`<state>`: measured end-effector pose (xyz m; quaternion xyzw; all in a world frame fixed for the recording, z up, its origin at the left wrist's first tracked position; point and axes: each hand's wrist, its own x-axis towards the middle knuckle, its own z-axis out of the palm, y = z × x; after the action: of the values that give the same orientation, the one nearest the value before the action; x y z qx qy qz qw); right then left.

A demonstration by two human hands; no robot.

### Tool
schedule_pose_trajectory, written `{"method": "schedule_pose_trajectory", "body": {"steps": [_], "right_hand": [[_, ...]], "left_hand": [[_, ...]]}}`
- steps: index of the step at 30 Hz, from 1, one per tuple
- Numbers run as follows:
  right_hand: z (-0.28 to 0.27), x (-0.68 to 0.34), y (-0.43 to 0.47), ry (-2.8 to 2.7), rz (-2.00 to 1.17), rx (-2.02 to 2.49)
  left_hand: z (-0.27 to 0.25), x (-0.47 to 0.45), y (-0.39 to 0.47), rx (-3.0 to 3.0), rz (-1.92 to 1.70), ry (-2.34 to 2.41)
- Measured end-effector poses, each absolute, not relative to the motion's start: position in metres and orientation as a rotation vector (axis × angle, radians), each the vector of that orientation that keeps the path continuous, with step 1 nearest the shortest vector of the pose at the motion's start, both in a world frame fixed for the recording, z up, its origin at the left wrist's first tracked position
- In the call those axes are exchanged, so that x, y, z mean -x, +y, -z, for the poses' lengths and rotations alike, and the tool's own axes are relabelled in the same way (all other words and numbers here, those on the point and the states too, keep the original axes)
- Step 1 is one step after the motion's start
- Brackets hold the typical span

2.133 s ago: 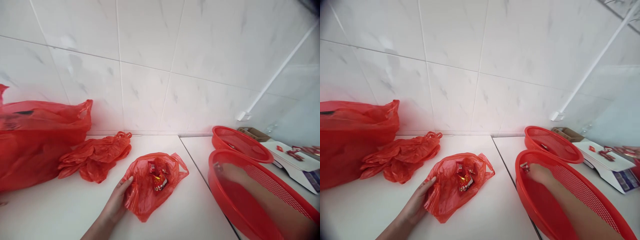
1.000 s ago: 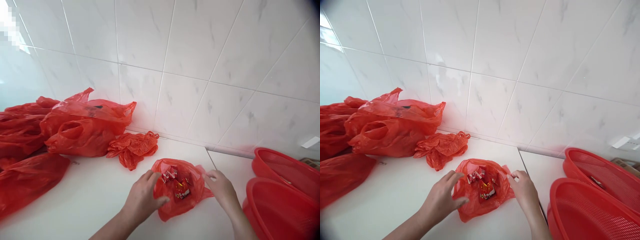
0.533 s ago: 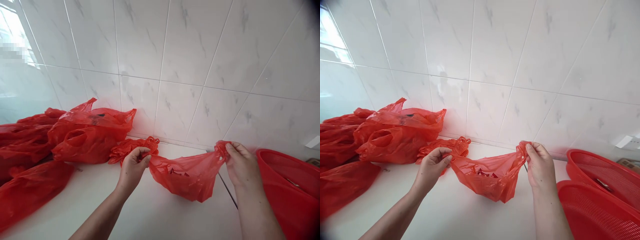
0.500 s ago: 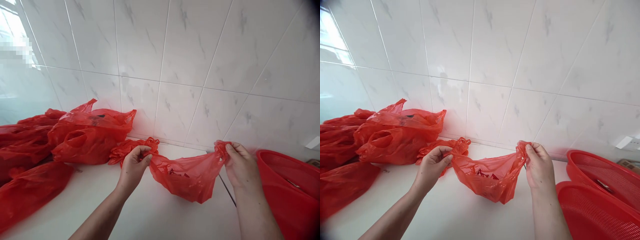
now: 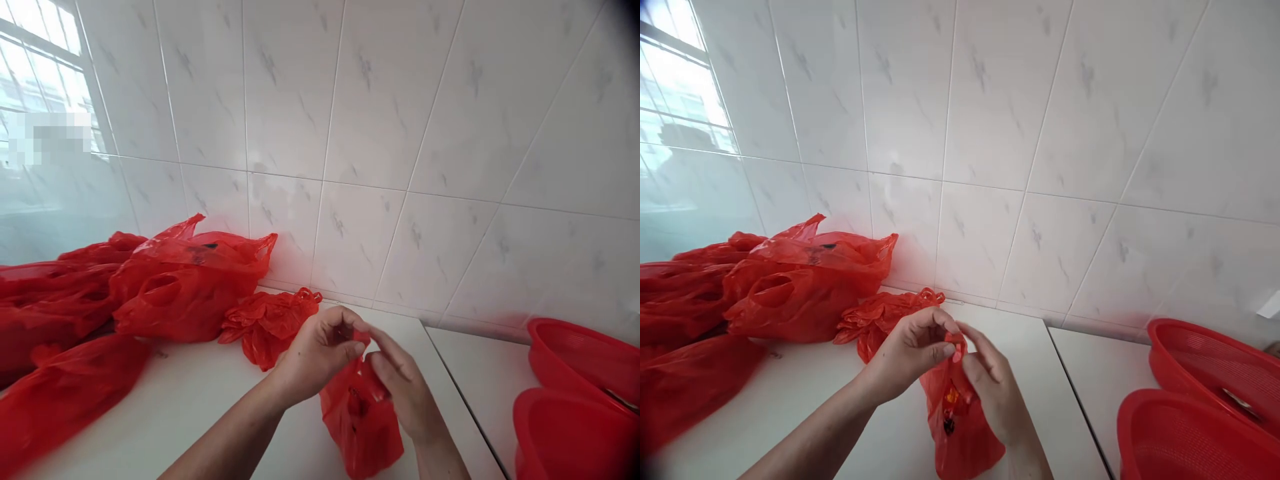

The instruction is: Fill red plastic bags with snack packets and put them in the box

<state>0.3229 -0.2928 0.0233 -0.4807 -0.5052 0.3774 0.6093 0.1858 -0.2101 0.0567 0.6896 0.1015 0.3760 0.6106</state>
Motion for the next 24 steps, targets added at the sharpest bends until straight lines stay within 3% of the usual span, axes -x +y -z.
{"method": "schedule_pose_trajectory", "body": {"steps": [6,12,20,24], "right_hand": [[-0.015,-0.321,-0.285,-1.06,-0.839,1.259],[-0.009,-0.325,-0.281,-0.927,-0.88,1.175],[-0.02,-0.351,-0.293,-1.242,-1.111,1.172],[-0.02,-0.357,-0.297,-1.427,-0.995,1.242]], "left_hand": [[-0.036,-0.184,-0.213,-2.127,-1.261,0.378],[-0.016,-0.192,-0.214,-2.668,-1.072,0.407],[0.0,-0.195,-0.204,-1.995,-1.059,0.567],[0.004,-0.196,-0.203,-1.808,-0.895,0.57]]}}
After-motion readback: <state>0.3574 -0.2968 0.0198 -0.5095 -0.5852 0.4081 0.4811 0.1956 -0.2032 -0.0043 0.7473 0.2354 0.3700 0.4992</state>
